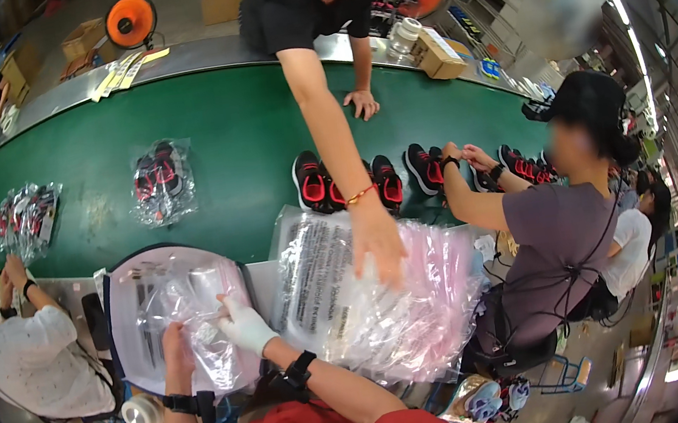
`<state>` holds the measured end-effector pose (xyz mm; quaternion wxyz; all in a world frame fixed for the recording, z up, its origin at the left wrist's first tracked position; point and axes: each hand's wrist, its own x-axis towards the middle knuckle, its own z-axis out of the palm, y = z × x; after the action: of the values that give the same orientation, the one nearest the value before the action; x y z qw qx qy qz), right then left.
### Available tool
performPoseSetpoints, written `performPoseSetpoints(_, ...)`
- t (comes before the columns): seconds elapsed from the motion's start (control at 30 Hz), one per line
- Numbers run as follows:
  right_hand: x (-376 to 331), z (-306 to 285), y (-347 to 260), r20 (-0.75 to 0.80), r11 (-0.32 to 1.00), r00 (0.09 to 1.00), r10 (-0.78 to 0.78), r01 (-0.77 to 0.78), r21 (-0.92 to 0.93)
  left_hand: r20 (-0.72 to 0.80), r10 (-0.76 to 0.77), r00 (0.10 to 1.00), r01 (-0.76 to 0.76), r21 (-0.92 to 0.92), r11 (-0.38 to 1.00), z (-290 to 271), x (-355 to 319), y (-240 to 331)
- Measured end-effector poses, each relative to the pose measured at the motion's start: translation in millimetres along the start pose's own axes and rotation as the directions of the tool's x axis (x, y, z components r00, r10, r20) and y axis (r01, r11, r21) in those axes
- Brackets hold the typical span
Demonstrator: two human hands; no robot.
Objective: The person repeatedly picks up black and red sneakers from a green conveyor belt, places each shoe into a clear plastic bag, and sets the packaged shoe aside. The process is repeated continuously as new shoes arrive on the belt.
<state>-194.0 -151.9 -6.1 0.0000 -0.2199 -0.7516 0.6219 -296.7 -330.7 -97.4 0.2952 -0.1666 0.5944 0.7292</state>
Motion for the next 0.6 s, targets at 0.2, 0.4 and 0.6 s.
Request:
performPoseSetpoints(0.2, -67, -62, -49, -0.149, 0.89, 0.93, -0.336, 0.263, -0.372, -0.064, 0.282, 0.957, -0.258, 0.246, 0.934, -3, 3, 23)
performPoseSetpoints(0.4, -160, -139, -81, -0.272, 0.82, 0.917, -0.292, 0.094, -0.565, -0.074, 0.212, 0.974, -0.195, 0.193, 0.962, 9, 10, 39)
performPoseSetpoints(0.6, -145, -214, 6, -0.814, 0.826, 0.494, -0.308, -0.286, -0.486, 0.027, 0.358, 0.933, -0.323, 0.496, 0.806, -21, 58, 9)
